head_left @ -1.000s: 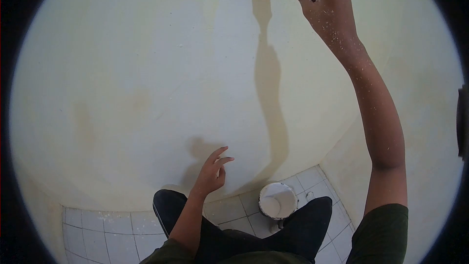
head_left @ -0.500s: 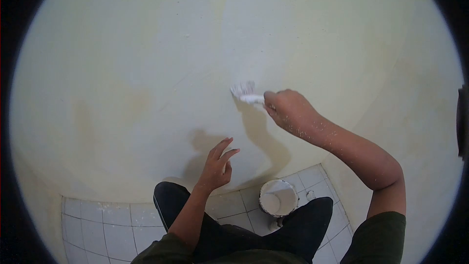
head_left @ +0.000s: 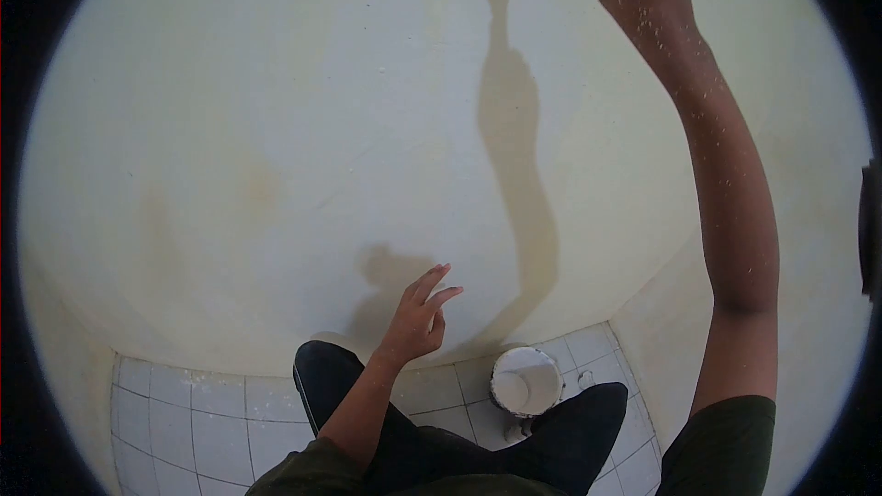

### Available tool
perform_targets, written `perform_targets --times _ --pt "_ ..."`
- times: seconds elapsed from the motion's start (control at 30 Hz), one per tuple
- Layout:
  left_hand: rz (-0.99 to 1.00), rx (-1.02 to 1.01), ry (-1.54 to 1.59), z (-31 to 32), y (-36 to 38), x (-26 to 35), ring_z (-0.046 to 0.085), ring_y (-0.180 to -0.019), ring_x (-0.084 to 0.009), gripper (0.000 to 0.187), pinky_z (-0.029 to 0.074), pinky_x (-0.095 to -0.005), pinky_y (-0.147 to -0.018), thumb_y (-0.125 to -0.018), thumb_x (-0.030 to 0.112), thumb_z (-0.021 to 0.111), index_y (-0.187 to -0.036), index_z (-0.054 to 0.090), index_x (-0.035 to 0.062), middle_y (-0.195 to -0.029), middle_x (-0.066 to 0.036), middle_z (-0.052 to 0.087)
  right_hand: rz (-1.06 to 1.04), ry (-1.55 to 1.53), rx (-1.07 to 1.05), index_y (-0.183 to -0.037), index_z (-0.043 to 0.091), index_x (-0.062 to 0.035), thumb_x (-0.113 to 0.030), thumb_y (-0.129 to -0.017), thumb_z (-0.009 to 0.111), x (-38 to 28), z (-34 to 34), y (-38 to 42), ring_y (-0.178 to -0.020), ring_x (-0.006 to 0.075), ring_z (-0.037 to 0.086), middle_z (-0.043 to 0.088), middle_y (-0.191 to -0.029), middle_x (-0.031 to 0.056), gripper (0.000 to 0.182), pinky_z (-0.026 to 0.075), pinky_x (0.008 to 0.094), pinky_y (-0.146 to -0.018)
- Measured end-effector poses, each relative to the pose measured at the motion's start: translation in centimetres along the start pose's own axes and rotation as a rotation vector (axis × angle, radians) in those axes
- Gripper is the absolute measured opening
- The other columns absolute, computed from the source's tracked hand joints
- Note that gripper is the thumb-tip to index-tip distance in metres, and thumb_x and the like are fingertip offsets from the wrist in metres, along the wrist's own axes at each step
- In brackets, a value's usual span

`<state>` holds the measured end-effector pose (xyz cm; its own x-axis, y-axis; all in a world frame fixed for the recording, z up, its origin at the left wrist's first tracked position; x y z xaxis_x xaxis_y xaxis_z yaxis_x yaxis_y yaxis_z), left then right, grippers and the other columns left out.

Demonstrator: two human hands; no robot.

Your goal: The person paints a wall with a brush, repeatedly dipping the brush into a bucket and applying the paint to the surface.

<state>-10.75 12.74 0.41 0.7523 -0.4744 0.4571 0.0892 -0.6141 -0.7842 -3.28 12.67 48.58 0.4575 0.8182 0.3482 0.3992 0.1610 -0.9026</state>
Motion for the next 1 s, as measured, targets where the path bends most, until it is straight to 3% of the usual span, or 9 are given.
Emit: perform_targets --times 0.03,0.13,0.2,0.27,0.47,0.67,0.87,0.93,1.0 --pt "-0.003 0.004 -0.002 0.0 0.1 -0.1 0.044 -0.139 -0.0351 0.058 0.037 -0.0474 -0.112 -0.075 -0.011 0.054 -0.127 0.06 0.013 -0.15 -0.015 0.046 0.054 0.038 -0.01 -0.078 0.061 0.0017 -0.006 -0.094 0.064 0.1 0.0 -0.6 -0.05 0.0155 0.051 0.061 -0.062 0.0099 0.018 0.04 0.031 -0.045" --pt "-0.002 0.026 -0.012 -0.7 0.1 -0.2 0.044 -0.138 -0.0353 0.057 0.037 -0.0476 -0.112 -0.075 -0.011 0.054 -0.127 0.06 0.0122 -0.149 -0.015 0.046 0.147 -0.025 -0.244 -0.078 0.06 0.0027 -0.007 -0.095 0.064 -0.8 2.5 0.4 -0.053 0.0172 0.053 0.062 -0.065 0.0117 0.019 0.041 0.0305 -0.047" --pt "-0.008 0.035 -0.014 -1.0 0.2 -0.3 0.044 -0.138 -0.0355 0.057 0.037 -0.0475 -0.112 -0.075 -0.01 0.054 -0.127 0.06 0.012 -0.149 -0.015 0.046 -0.167 -0.031 -0.155 -0.094 0.061 0.0001 -0.013 -0.089 0.068 -4.1 3.3 3.5 -0.075 0.0444 0.062 0.064 -0.077 0.0239 0.015 0.05 0.0457 -0.066" --pt "-0.022 0.035 -0.014 -1.3 0.2 -0.4 0.044 -0.138 -0.0357 0.056 0.037 -0.0473 -0.112 -0.075 -0.01 0.054 -0.126 0.06 0.0119 -0.149 -0.016 0.046 -0.109 -0.067 -0.358 -0.093 0.058 0.0003 -0.011 -0.09 0.062 -4.8 6.4 7.5 -0.075 0.0458 0.06 0.062 -0.075 0.0247 0.013 0.048 0.0526 -0.068" --pt "-0.06 0.085 -0.032 -2.0 0.1 -0.9 0.046 -0.135 -0.0356 0.053 0.038 -0.0473 -0.11 -0.075 -0.008 0.055 -0.125 0.06 0.0106 -0.145 -0.016 0.048 -0.134 -0.088 -0.979 -0.098 0.056 0.0006 -0.005 -0.09 0.058 -8.8 11.1 18.7 -0.075 0.0415 0.063 0.061 -0.074 0.0221 0.01 0.05 0.0524 -0.067" --pt "-0.063 0.072 -0.01 -1.7 0.4 -0.8 0.047 -0.134 -0.036 0.051 0.038 -0.0474 -0.109 -0.076 -0.007 0.055 -0.123 0.061 0.0099 -0.143 -0.016 0.05 -0.117 -0.214 -0.856 -0.088 0.061 0.0018 -0.011 -0.087 0.07 -7.3 10.4 15.7 -0.078 0.0414 0.064 0.065 -0.081 0.0225 0.015 0.051 0.0493 -0.07" --pt "-0.046 0.073 0.005 -1.6 0.4 -0.7 0.048 -0.133 -0.0364 0.05 0.039 -0.0473 -0.109 -0.076 -0.007 0.055 -0.123 0.062 0.0094 -0.142 -0.015 0.051 -0.218 -0.168 -0.315 -0.085 0.061 0.0017 -0.013 -0.086 0.072 -4.0 5.6 3.6 -0.07 0.038 0.064 0.065 -0.076 0.0201 0.018 0.049 0.0449 -0.062" --pt "-0.055 0.069 0.008 -1.6 0.3 -0.7 0.048 -0.132 -0.0363 0.05 0.039 -0.0473 -0.109 -0.075 -0.007 0.055 -0.122 0.062 0.0093 -0.142 -0.016 0.051 0.243 -0.102 -0.581 -0.081 0.059 0.0024 -0.007 -0.096 0.063 -4.0 5.2 1.8 -0.053 0.0178 0.053 0.062 -0.065 0.0122 0.018 0.043 0.0313 -0.047" --pt "-0.057 0.072 0.012 -1.6 0.3 -0.9 0.048 -0.132 -0.0363 0.05 0.04 -0.0473 -0.108 -0.075 -0.007 0.055 -0.122 0.062 0.0091 -0.141 -0.016 0.051 0.034 -0.014 -0.42 -0.082 0.058 0.002 -0.009 -0.097 0.062 -5.5 3.5 1.1 -0.052 0.0175 0.052 0.061 -0.065 0.0118 0.019 0.043 0.0323 -0.047"
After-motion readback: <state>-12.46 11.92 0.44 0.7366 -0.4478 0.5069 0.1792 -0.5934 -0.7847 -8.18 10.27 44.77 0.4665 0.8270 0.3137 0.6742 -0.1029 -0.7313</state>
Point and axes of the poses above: each hand's wrist, its own y-axis away from the middle knuckle, its own z-axis out of the palm, x = y × z, the point moved 10 cm from there along -y, towards the middle knuckle
